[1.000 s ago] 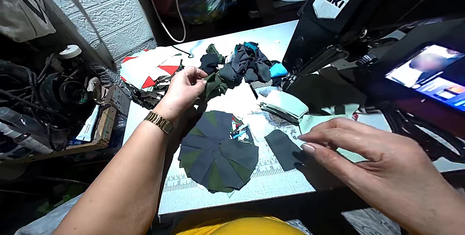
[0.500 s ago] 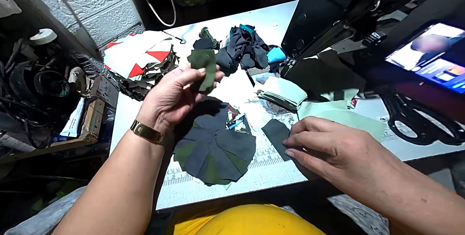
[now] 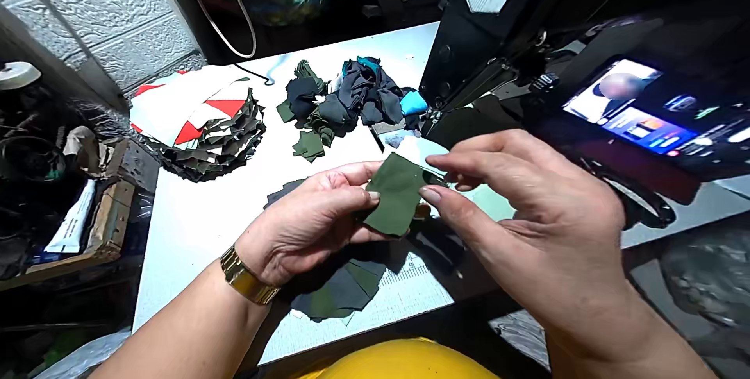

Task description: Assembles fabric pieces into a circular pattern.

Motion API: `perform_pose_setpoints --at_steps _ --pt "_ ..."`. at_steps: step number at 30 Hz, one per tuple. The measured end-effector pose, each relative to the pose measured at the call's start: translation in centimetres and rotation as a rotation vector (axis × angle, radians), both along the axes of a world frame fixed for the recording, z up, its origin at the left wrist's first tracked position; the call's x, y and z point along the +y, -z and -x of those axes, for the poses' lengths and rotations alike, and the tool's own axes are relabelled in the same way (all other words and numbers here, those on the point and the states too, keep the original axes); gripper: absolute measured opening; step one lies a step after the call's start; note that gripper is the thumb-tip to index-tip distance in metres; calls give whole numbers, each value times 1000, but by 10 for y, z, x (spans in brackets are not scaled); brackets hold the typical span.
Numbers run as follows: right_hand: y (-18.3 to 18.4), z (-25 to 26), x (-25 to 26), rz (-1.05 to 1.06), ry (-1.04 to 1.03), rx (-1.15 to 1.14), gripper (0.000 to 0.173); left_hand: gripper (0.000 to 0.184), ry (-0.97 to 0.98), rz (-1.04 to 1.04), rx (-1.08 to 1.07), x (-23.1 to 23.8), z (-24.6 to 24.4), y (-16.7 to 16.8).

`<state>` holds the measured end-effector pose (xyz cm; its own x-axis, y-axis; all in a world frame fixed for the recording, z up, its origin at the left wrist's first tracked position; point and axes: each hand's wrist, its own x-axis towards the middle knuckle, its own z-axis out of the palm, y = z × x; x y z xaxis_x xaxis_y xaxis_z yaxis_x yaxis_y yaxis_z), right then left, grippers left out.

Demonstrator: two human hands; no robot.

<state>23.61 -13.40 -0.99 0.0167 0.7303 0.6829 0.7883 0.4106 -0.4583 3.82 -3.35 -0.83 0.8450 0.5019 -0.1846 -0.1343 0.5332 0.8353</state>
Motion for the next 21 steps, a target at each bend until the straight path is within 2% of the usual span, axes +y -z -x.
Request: perform_pose_setpoints --at_steps 7,11,14,21 --pt "7 4 7 -47 45 -51 19 35 26 148 -75 -1 -2 6" --pt "3 9 -3 -20 -87 -119 16 35 -8 273 -142 1 -2 9" --pt "8 11 -3 36 -147 -158 19 34 -13 289 -183 1 -1 11" --pt "13 13 -1 49 -116 -199 19 36 -28 292 -188 -1 -3 10"
